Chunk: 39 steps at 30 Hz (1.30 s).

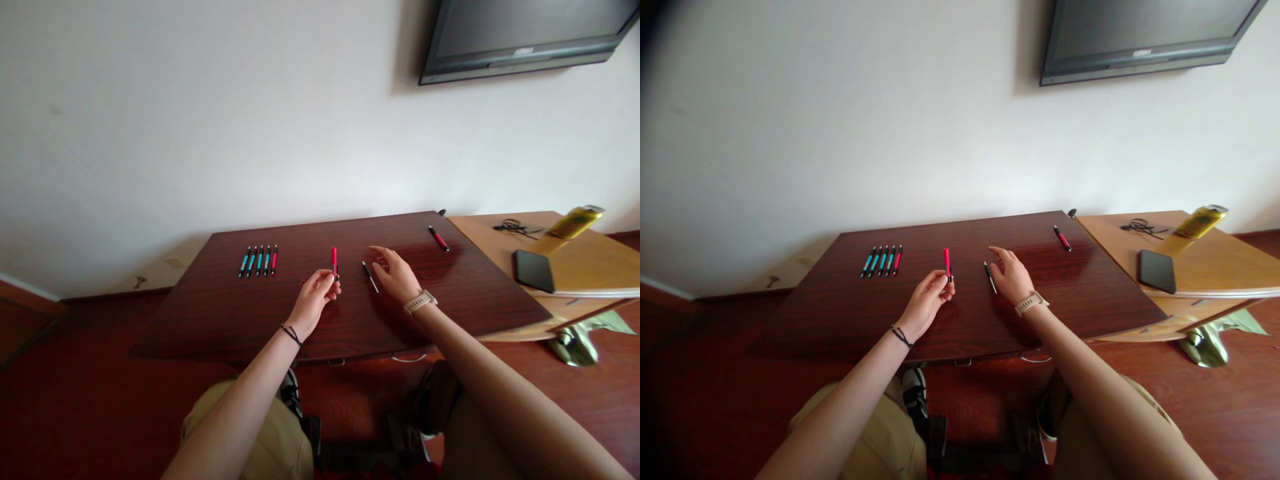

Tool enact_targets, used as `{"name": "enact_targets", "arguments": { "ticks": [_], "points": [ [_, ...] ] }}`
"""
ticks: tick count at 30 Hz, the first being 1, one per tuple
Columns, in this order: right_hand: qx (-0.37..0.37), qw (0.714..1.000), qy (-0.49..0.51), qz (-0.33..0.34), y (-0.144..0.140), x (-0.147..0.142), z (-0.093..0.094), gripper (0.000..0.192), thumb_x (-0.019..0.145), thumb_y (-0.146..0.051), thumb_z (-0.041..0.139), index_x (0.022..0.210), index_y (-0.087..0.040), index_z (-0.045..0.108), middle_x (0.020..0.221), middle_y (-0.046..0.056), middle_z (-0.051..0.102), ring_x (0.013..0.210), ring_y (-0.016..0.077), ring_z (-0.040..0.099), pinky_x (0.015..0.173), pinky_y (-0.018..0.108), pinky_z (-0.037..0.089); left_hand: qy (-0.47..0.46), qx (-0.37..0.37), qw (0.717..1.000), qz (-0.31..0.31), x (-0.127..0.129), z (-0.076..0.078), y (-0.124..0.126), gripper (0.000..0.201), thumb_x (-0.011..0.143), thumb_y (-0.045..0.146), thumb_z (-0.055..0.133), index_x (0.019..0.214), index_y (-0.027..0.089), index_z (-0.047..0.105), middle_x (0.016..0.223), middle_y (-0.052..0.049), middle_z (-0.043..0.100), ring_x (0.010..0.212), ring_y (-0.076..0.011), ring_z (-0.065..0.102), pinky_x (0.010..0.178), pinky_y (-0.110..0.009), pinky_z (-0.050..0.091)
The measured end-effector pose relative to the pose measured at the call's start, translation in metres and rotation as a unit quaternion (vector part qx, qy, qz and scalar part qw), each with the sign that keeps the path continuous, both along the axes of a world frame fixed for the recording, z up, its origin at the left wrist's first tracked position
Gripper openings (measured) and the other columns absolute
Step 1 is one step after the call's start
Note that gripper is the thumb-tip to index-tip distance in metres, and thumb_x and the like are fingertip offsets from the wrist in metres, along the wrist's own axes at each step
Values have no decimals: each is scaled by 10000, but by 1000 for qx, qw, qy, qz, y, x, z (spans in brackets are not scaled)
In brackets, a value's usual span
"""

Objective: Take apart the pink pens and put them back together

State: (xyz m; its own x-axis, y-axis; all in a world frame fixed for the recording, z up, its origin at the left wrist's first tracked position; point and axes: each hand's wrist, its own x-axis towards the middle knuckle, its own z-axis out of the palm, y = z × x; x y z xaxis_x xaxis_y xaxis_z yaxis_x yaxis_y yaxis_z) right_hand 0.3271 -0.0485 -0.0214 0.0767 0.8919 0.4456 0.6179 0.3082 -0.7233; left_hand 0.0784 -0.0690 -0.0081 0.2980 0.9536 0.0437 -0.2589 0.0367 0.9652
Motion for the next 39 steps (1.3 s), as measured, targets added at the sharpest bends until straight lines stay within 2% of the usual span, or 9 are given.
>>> {"name": "enact_targets", "arguments": {
  "ticks": [3,6,14,17,22,26,30,35,39],
  "points": [
    [-16,992,-117,43,4,7,-11,400,946,-294,622,1337,-250,693,1217,118,719,1112,305,670,1059,518,514,13,-5,1000,4,0,2,-1,324,908,481,715,1040,196,635,1034,-57,700,853,-136,662,734,-260,489],
    [-20,979,-190,69,4,5,-16,333,956,-303,642,1269,-244,741,1246,128,714,1145,311,644,1078,506,483,29,6,1000,0,0,2,-2,333,915,497,706,1033,193,635,964,-47,694,807,-132,648,726,-267,482],
    [-89,972,-217,-5,2,-4,-10,135,928,-205,649,998,-236,760,1052,92,734,949,256,689,841,357,525,-15,-2,1000,5,0,-3,0,327,866,454,790,990,176,671,787,4,621,693,-96,559,651,-237,418],
    [-99,980,-167,-35,1,-4,-6,154,896,-194,664,1030,-240,724,983,57,752,889,237,705,785,336,526,-21,-13,1000,13,-1,0,1,348,853,465,803,996,172,683,837,-16,656,736,-106,591,668,-237,427],
    [-69,997,28,-28,4,1,-6,282,860,-260,707,1140,-237,710,974,49,778,855,211,729,833,358,577,-66,-6,996,66,-22,12,16,338,824,406,846,1029,181,698,928,-35,698,813,-114,629,722,-233,464],
    [-54,987,151,-4,5,4,-2,340,840,-336,729,1154,-206,731,1050,89,774,922,236,733,882,407,594,-100,1,989,107,-42,16,29,338,793,364,879,1020,186,703,911,-18,692,781,-91,610,710,-213,463],
    [-56,966,251,15,6,4,5,379,797,-394,783,1116,-193,749,1021,87,759,932,238,720,862,399,603,-74,-8,991,110,-46,13,29,354,784,387,881,1007,176,706,893,-20,691,777,-91,606,707,-212,460],
    [-35,955,290,39,2,-1,12,384,794,-416,806,1113,-213,740,1009,63,739,916,216,707,813,356,606,6,-6,996,83,-35,7,21,346,817,434,838,999,167,715,898,-37,703,753,-95,591,686,-219,442],
    [11,969,236,72,-5,-6,18,301,860,-396,760,1109,-234,718,1076,63,746,981,220,711,911,376,593,57,15,996,61,-28,4,19,347,843,459,800,1014,168,721,909,-50,708,758,-110,592,685,-234,444]
  ]
}}
